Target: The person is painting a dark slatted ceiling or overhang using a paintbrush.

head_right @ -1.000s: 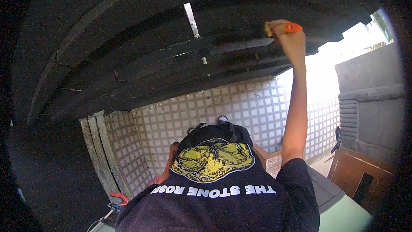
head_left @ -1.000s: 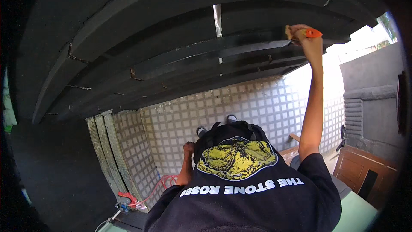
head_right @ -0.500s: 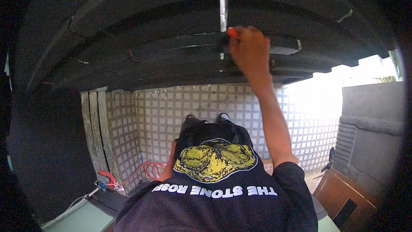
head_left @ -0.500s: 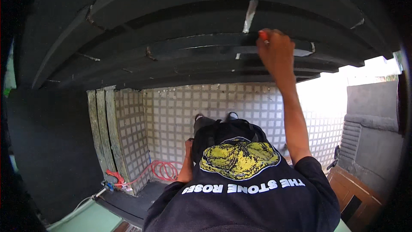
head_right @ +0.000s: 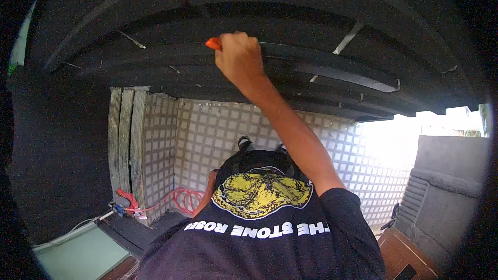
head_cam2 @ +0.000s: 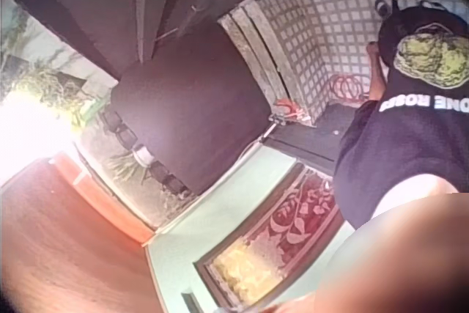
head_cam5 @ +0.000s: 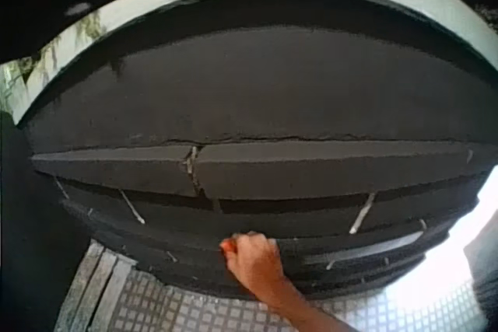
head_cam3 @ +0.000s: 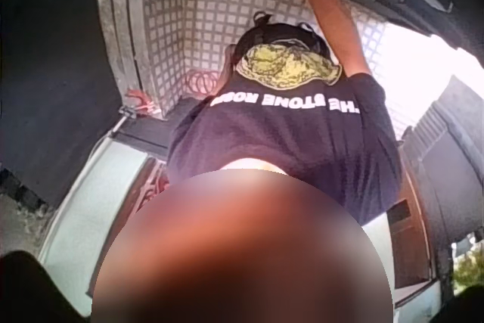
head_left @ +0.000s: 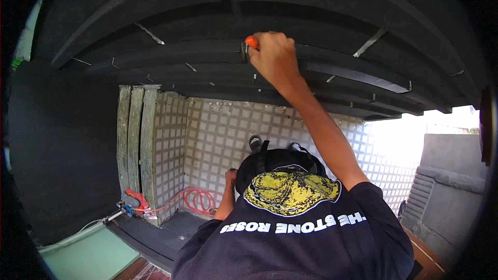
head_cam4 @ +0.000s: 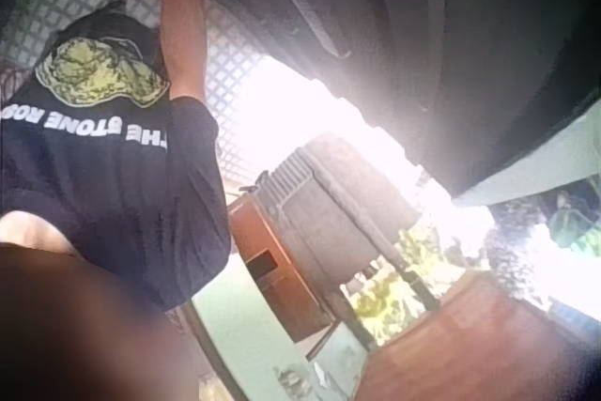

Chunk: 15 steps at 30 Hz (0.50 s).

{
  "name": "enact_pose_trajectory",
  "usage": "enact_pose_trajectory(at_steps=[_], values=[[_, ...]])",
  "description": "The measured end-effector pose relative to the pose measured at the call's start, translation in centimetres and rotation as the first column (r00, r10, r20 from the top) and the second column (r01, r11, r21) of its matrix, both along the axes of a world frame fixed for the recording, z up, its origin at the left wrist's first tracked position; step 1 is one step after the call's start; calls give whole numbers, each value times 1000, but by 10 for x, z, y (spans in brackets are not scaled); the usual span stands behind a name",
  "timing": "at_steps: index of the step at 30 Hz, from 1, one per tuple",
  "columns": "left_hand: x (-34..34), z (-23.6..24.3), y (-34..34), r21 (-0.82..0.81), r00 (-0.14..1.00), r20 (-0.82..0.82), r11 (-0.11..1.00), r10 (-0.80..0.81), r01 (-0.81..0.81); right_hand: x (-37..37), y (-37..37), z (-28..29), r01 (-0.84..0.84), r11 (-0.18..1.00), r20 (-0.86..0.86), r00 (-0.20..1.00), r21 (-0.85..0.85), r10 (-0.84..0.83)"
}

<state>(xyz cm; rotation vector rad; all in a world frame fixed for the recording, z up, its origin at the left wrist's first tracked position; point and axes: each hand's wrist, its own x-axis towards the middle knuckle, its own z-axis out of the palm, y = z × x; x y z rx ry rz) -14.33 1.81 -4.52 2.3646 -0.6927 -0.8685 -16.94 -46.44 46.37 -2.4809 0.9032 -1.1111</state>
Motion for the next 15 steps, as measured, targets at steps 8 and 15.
enact_pose_trajectory(at_steps=[8,15], values=[[50,34,9,180,933,142,935,-332,305,49,11,-3,-18,986,-12,1000,168,20],[84,36,11,186,970,60,958,-235,220,-60,2,24,100,929,161,973,357,-167]])
